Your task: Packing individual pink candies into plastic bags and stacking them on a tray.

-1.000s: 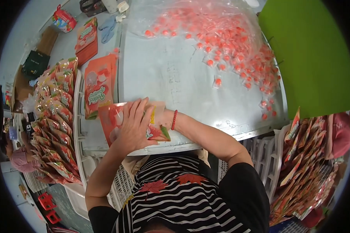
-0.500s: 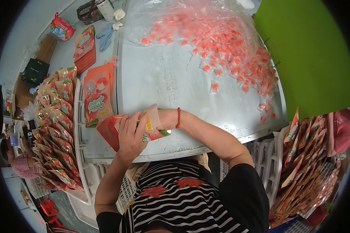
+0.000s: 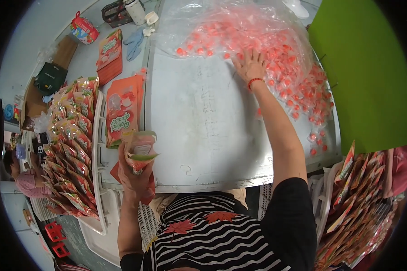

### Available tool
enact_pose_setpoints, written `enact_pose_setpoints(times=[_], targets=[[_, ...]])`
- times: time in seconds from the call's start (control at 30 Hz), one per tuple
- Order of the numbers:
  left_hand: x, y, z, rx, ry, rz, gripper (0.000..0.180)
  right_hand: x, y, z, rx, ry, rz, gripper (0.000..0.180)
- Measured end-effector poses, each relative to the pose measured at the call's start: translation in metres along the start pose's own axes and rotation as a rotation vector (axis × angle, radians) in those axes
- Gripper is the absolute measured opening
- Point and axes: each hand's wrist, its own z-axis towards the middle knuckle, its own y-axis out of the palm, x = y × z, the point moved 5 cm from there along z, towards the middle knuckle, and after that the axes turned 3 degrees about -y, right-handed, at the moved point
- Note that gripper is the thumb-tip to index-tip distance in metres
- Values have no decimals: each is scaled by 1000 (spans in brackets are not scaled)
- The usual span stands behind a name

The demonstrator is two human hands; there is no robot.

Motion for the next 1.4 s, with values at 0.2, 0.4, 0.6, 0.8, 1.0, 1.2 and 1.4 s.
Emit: enact_pose_setpoints(times=[0.2, 0.4, 0.6, 0.8, 1.0, 1.2, 1.4], targets=[[-24, -3, -11, 53, -136, -23, 95, -79, 4, -43, -288, -137, 90, 43], [-30, 0, -23, 34, -92, 62, 95, -108, -18, -87, -222, -469, 244, 38], [-54, -12, -48, 91, -226, 16, 96, -13, -33, -67, -151, -430, 206, 34], [-60, -8, -56, 57, -298, -46, 96, -9, -58, -67, -77, -271, 322, 27], [-66, -12, -56, 44, -340, -48, 96, -70, -53, -94, -249, -241, 552, 32], [-66, -11, -63, 63, -331, -25, 97, -75, -58, -113, -309, 206, 951, 36], [-66, -7, -62, 60, -330, -43, 97, -86, -78, -139, -313, -292, 646, 30]])
